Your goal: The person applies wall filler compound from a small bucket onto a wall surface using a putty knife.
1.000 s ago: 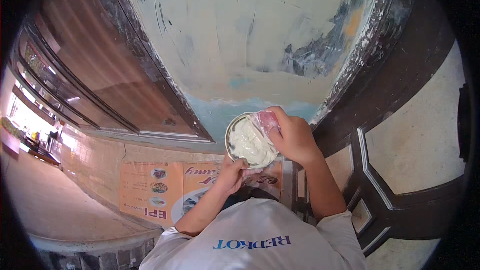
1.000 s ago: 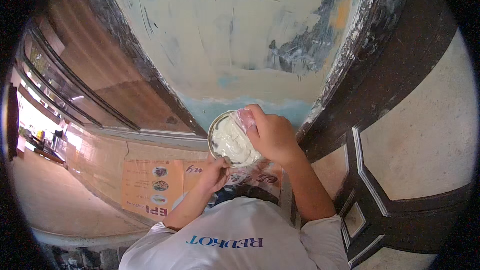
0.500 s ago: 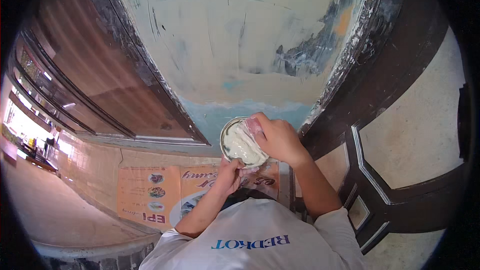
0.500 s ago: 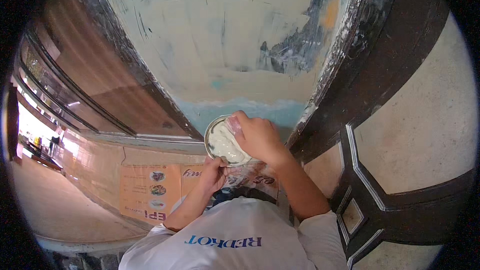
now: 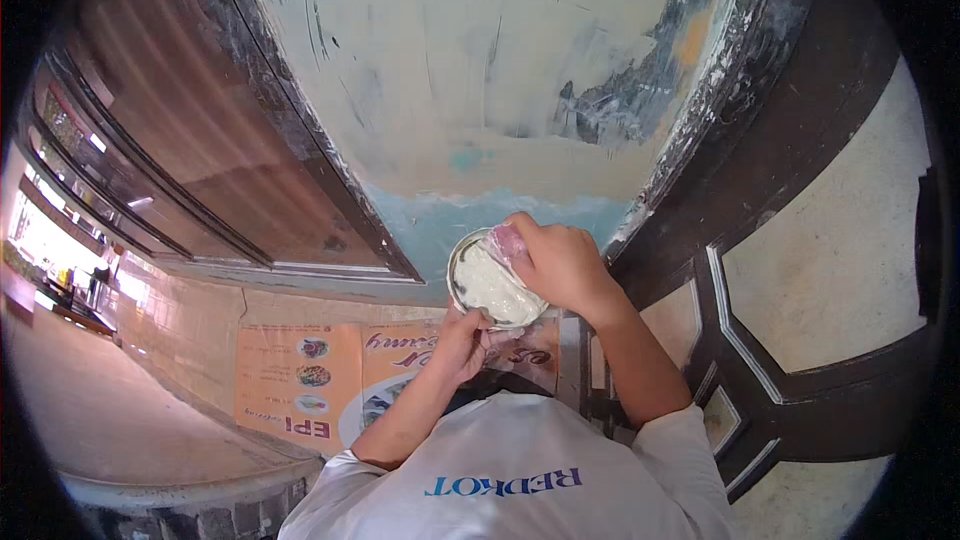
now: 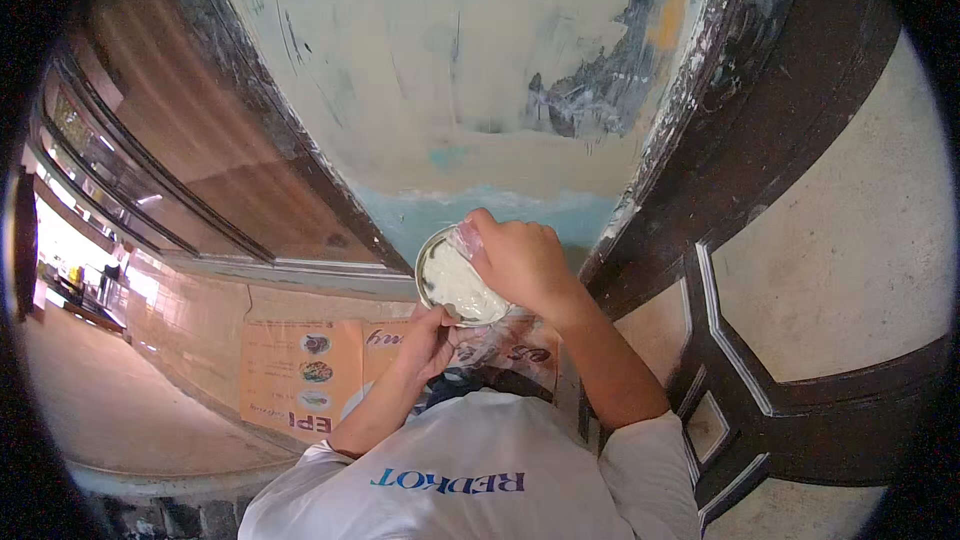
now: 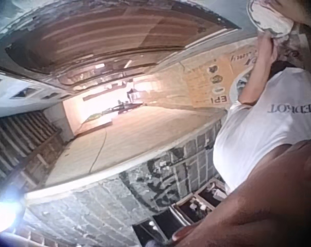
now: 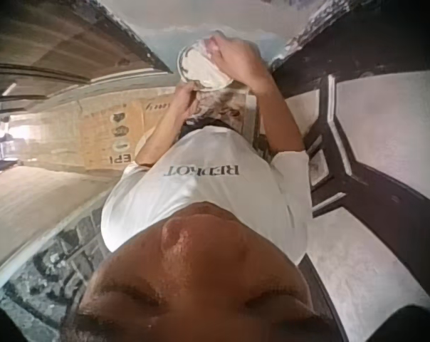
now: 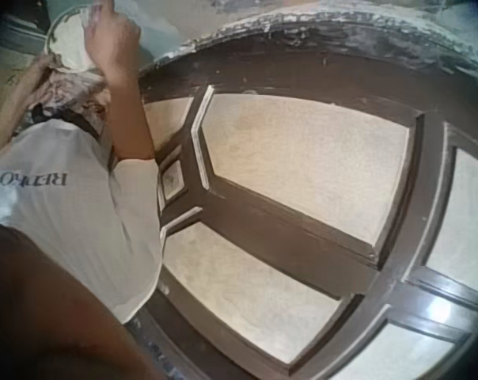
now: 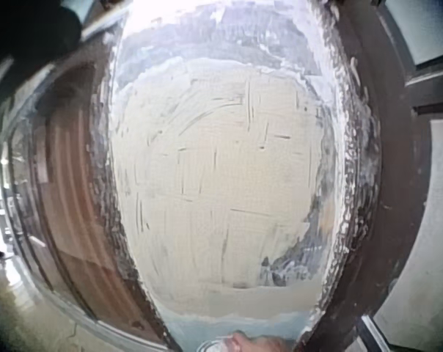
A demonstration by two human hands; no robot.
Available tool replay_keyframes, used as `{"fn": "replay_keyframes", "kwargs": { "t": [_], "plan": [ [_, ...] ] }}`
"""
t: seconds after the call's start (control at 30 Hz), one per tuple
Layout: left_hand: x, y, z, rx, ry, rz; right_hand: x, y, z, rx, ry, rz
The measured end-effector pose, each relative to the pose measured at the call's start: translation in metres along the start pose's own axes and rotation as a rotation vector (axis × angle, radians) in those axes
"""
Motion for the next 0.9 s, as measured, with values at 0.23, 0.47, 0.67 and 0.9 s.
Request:
{"fn": "replay_keyframes", "kwargs": {
  "t": [0.23,0.47,0.67,0.9],
  "plan": [
    [-0.004,0.006,0.003,-0.021,-0.046,-0.018,0.012,0.003,0.005,-0.024,-0.036,0.05],
    [0.004,0.004,0.038,-0.066,0.016,0.039,0.016,-0.003,-0.016,0.02,-0.178,0.143],
    [-0.015,0.009,0.017,0.014,-0.02,-0.03,0.01,0.002,0.002,-0.056,-0.388,0.133],
    [-0.01,0.01,0.011,-0.002,-0.072,-0.015,0.015,0.001,-0.008,-0.102,-0.14,0.094]
  ]
}}
Point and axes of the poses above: each hand's wrist, its own y-axis away from the middle knuckle, its own z-axis out of the back of the hand, x = y × z, the point moved 9 cm from there along -y, towards the middle knuckle, and after that the axes turned 7 degrees about y, right-handed, at the moved point
